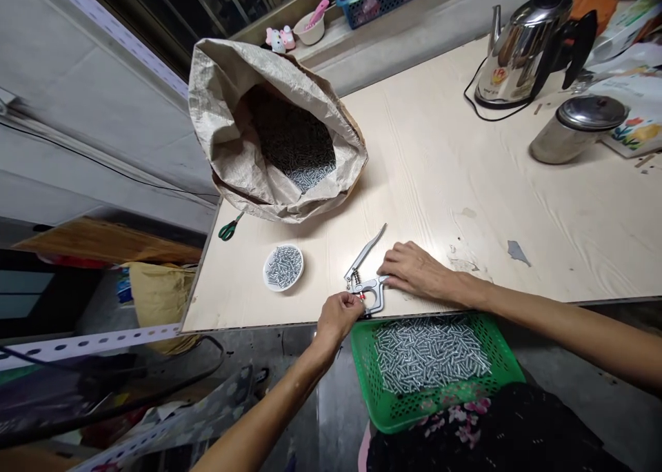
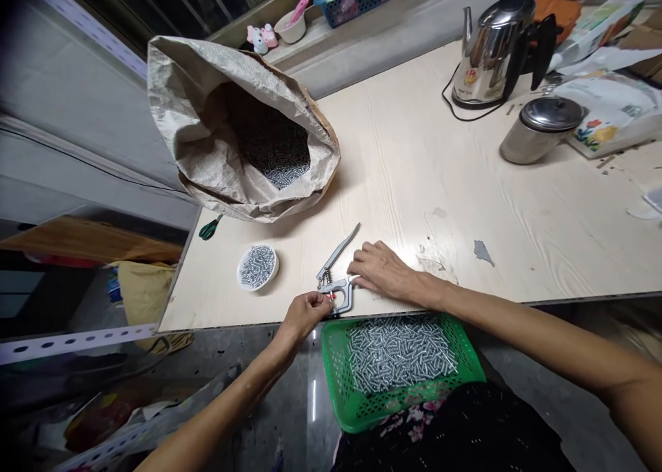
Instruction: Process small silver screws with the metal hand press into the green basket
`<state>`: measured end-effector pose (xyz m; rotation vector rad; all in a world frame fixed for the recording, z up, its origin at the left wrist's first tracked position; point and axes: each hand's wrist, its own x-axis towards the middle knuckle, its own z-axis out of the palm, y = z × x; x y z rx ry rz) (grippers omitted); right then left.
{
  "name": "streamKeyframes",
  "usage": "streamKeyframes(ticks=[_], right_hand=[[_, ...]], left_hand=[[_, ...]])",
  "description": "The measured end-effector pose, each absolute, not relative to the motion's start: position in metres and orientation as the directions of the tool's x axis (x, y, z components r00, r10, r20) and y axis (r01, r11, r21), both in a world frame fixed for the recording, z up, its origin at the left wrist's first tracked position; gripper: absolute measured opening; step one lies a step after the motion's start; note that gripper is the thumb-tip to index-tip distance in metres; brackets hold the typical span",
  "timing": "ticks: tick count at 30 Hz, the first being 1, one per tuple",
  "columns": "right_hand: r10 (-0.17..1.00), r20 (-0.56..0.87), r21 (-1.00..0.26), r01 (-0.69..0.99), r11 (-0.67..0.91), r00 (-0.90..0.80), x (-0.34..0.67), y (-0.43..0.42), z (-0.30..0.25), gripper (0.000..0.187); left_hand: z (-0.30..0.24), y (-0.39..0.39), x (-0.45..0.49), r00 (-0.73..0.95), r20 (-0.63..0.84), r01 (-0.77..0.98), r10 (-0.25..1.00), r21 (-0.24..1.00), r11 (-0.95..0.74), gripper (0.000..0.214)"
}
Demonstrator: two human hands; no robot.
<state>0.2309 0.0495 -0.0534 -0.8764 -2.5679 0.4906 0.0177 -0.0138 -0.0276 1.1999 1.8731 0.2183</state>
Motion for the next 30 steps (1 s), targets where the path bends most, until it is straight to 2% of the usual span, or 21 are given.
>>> streamKeyframes(ticks=[4, 9, 11, 14, 16, 18, 21, 25, 30], right_hand=[[0.666, 0.292, -0.428, 0.529, 0.733, -0.687, 0.229, 0.035, -0.075, 0.015], [0.645, 0.348, -0.382, 0.526, 0.760, -0.680, 0.227, 0.033, -0.085, 0.016], [0.645, 0.356, -0.360, 0.537, 0.763, -0.677, 0.228, 0.031, -0.082, 0.018], [0.649, 0.338, -0.361, 0.542, 0.758, -0.682, 0.231, 0.030, -0.074, 0.019], [0.642, 0.315, -0.368, 0.533, 0.762, -0.699, 0.232, 0.034, -0.067, 0.017], [0.640, 0.301, -0.338, 0.549, 0.765, -0.707, 0.232, 0.042, -0.061, 0.014], [0.645, 0.279, -0.230, 0.603, 0.764, -0.711, 0.229, 0.060, -0.053, 0.016], [0.610, 0.206, -0.105, 0.603, 0.791, -0.765, 0.220, 0.082, -0.052, 0.015], [0.558, 0.191, -0.152, 0.537, 0.830, -0.808, 0.217, 0.102, -0.059, 0.020]], left_hand=[[-0.023, -0.019, 0.023, -0.215, -0.476, 0.697, 0.853, 0.536, 0.475, 0.013], [-0.014, -0.031, 0.025, -0.277, -0.345, 0.611, 0.897, 0.657, 0.441, 0.018], [-0.012, -0.041, 0.027, -0.216, -0.183, 0.688, 0.959, 0.668, 0.283, 0.017], [-0.015, -0.056, 0.032, 0.050, 0.117, 0.787, 0.992, 0.607, -0.111, 0.013], [-0.021, -0.065, 0.037, 0.219, 0.227, 0.782, 0.949, 0.542, -0.310, 0.018], [-0.027, -0.070, 0.042, 0.314, 0.275, 0.779, 0.909, 0.473, -0.412, 0.023], [-0.035, -0.074, 0.053, 0.351, 0.330, 0.798, 0.876, 0.384, -0.464, 0.024], [-0.045, -0.075, 0.068, 0.319, 0.349, 0.820, 0.881, 0.365, -0.441, 0.024], [-0.060, -0.074, 0.074, 0.253, 0.444, 0.825, 0.860, 0.365, -0.431, 0.025]])
